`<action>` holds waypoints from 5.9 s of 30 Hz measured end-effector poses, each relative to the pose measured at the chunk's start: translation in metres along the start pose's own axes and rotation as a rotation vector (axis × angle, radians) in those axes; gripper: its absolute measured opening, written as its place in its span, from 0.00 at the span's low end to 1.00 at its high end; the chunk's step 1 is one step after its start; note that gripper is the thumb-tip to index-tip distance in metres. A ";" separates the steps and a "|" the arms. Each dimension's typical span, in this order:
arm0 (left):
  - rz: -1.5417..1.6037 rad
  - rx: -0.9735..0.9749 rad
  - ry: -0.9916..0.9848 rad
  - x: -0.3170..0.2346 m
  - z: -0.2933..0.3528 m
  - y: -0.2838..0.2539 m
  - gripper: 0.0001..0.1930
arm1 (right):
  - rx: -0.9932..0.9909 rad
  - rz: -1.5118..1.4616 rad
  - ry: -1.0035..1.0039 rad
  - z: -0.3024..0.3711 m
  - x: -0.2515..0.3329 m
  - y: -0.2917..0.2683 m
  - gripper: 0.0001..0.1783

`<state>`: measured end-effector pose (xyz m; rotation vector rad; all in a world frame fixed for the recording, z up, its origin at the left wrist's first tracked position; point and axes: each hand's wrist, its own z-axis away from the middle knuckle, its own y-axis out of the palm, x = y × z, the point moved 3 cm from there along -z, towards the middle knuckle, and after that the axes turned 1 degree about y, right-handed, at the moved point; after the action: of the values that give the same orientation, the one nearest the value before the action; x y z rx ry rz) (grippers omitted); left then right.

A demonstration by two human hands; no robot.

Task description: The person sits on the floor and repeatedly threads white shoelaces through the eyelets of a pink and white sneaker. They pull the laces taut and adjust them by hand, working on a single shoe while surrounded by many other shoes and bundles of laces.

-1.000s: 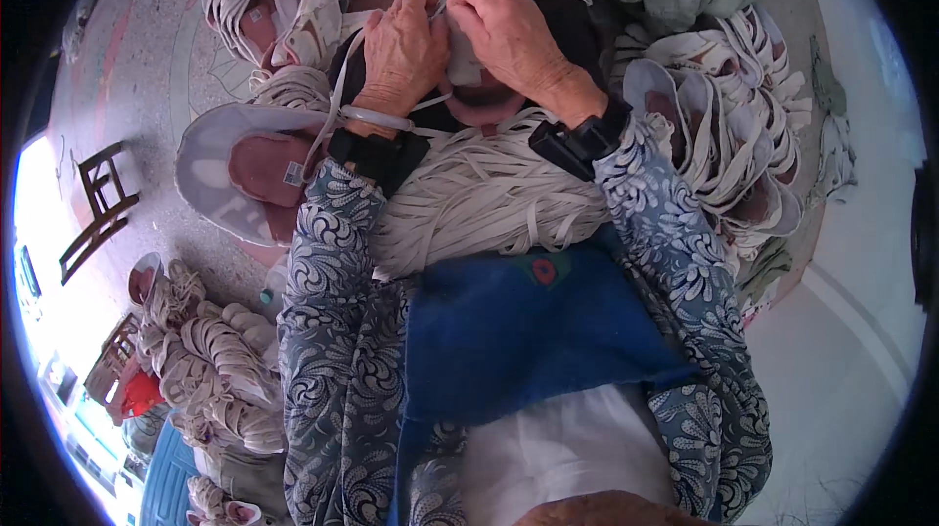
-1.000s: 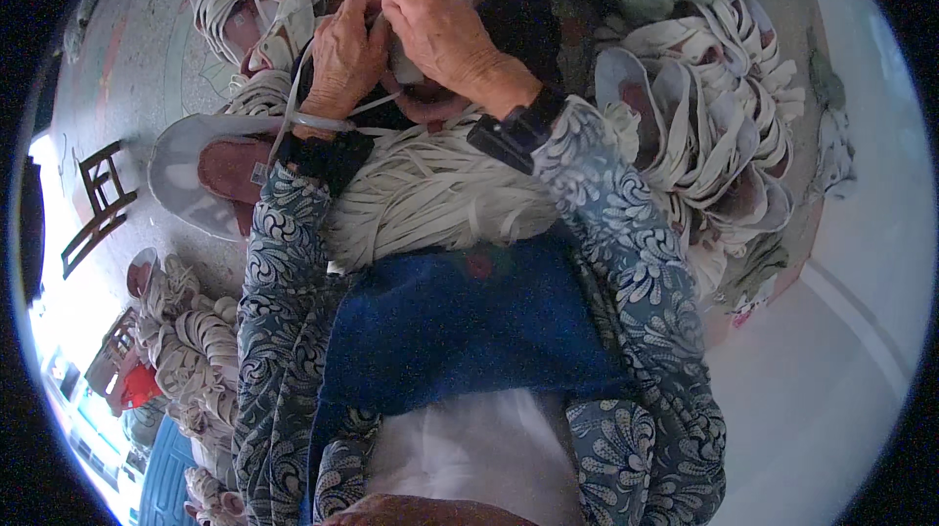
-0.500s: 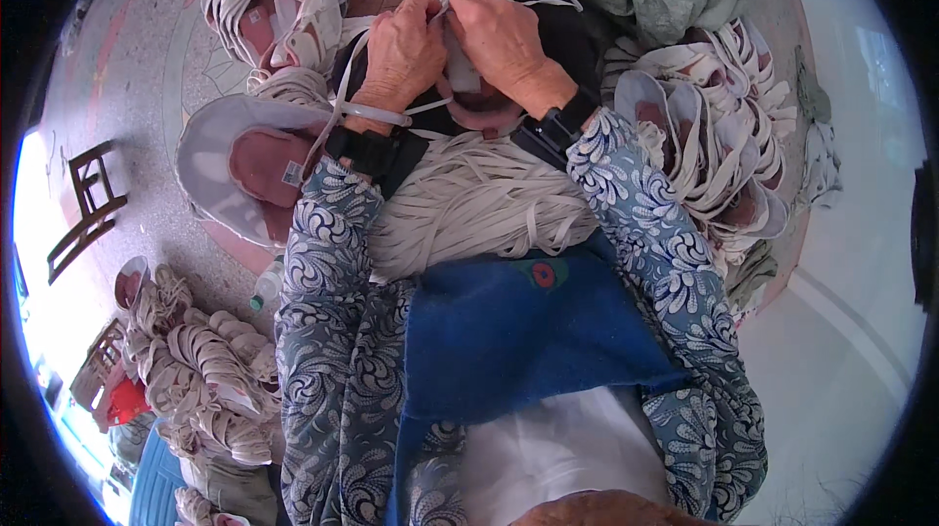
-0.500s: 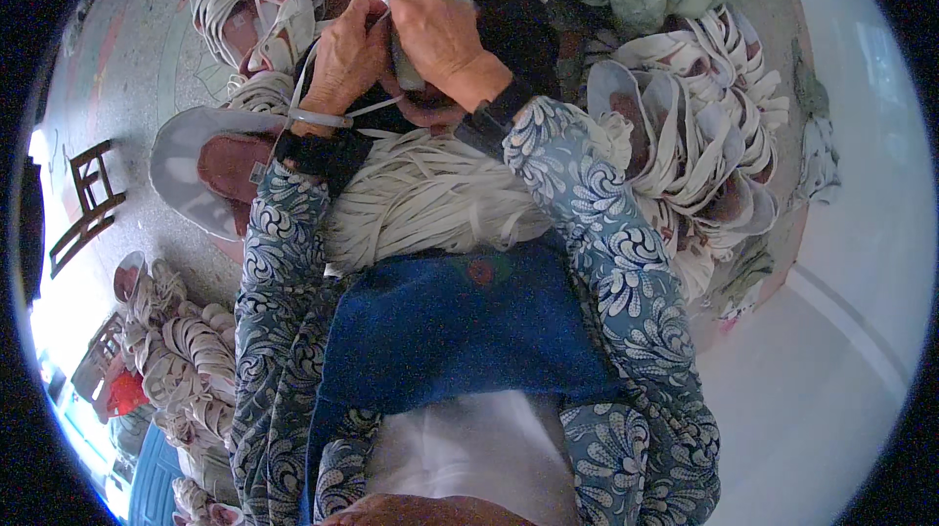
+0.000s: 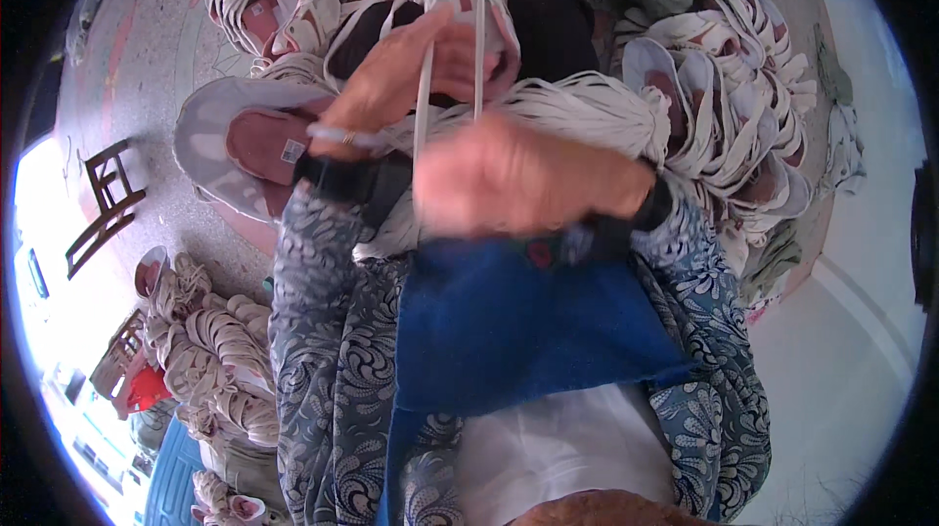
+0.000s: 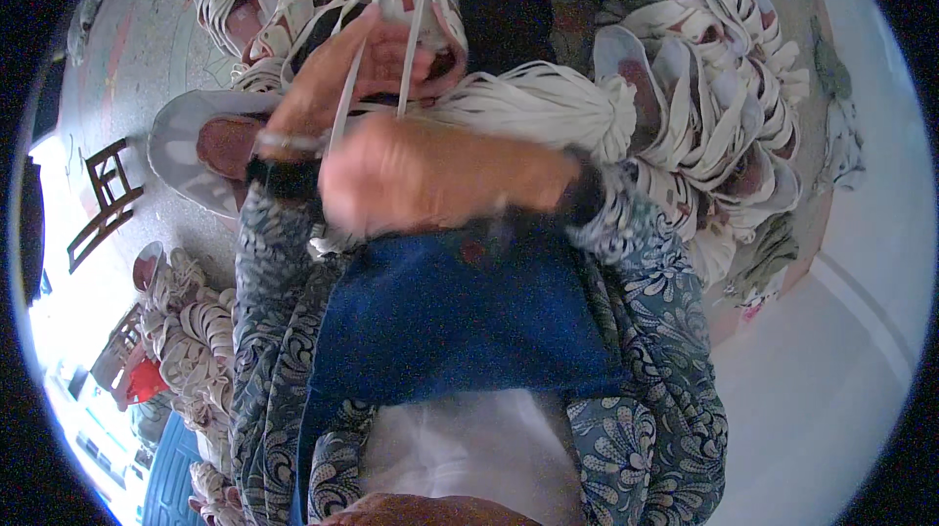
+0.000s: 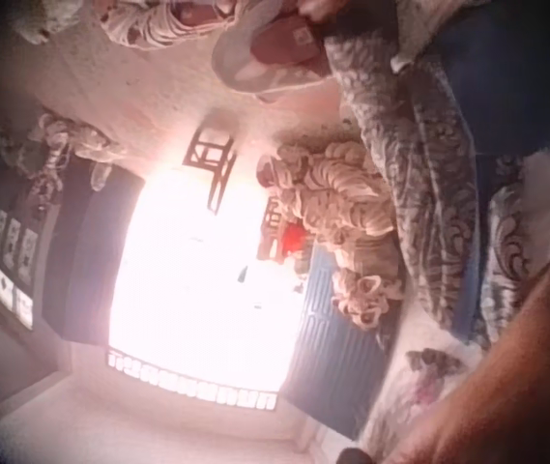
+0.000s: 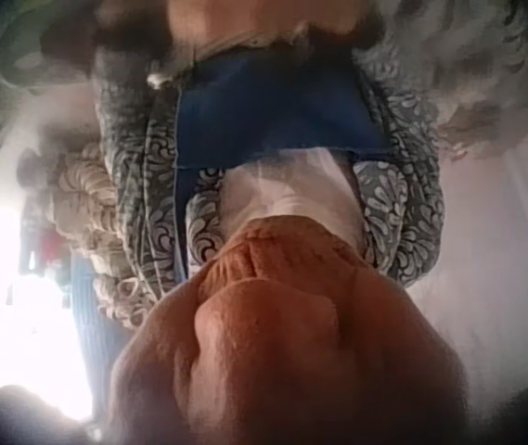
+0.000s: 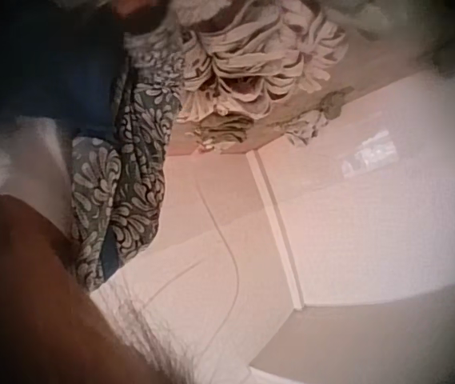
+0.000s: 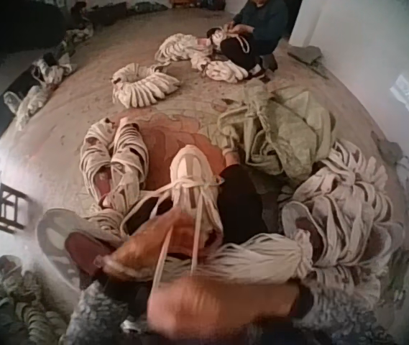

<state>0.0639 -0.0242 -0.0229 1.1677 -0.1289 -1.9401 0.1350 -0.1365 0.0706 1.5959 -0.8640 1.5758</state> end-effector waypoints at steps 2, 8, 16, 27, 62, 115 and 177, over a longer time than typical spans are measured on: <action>0.116 -0.009 0.027 0.006 -0.025 0.017 0.23 | 0.286 -0.064 -0.076 0.012 0.020 0.034 0.14; -0.639 0.055 0.462 -0.013 0.003 0.027 0.11 | -0.178 -0.225 0.254 0.086 -0.002 -0.036 0.16; -0.882 0.880 0.484 0.006 0.085 0.166 0.07 | -0.464 -1.113 0.233 0.038 -0.079 -0.050 0.24; -0.674 0.274 0.200 -0.008 0.065 0.031 0.18 | -0.236 -0.334 0.180 0.098 -0.010 -0.051 0.11; -0.328 -0.278 0.230 -0.002 0.016 -0.004 0.13 | -0.624 1.591 -0.148 -0.033 -0.110 -0.124 0.11; -0.730 -0.401 0.420 -0.040 -0.012 -0.033 0.12 | -0.507 -0.143 0.206 0.002 -0.082 -0.070 0.15; -0.715 -0.538 0.896 -0.109 0.227 -0.117 0.17 | -1.242 0.402 0.448 0.104 -0.074 -0.193 0.17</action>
<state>-0.1593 0.0558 0.1229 1.6896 1.3443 -1.6138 0.3516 -0.1279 -0.0093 0.1916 -1.5118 1.1045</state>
